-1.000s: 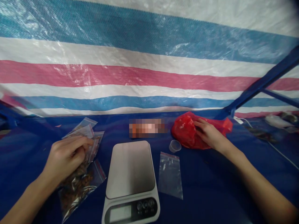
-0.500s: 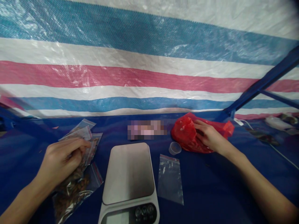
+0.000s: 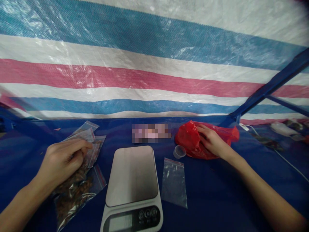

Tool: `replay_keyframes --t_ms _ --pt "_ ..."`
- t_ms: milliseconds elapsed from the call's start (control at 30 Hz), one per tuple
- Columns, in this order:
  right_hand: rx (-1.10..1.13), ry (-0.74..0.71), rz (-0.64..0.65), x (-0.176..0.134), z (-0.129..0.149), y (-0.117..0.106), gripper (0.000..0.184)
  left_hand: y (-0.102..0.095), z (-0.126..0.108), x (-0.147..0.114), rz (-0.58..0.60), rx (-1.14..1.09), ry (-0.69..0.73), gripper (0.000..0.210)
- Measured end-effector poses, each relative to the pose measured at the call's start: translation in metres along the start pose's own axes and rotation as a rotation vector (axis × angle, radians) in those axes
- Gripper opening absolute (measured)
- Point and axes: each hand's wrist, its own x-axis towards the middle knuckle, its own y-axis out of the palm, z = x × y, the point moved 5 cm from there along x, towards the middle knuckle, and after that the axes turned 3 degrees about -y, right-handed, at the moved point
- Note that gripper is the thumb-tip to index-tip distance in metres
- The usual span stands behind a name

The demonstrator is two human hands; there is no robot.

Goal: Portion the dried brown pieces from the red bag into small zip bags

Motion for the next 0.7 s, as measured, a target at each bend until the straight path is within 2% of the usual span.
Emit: replay_keyframes --t_ms 233,467,600,700 --pt "0.004 -0.015 -0.020 -0.004 0.002 0.008 0.054 -0.001 0.002 -0.002 -0.006 0.042 0.039 0.025" --pt "0.042 -0.048 0.055 -0.002 0.006 0.013 0.038 0.000 0.001 0.000 0.002 0.031 0.031 0.025" --pt "0.068 -0.072 0.061 0.001 0.015 0.005 0.033 0.002 0.001 -0.001 0.013 0.036 0.032 0.026" --pt "0.084 -0.070 -0.004 0.003 0.024 -0.007 0.026 0.002 -0.001 0.000 0.016 0.019 0.035 0.026"
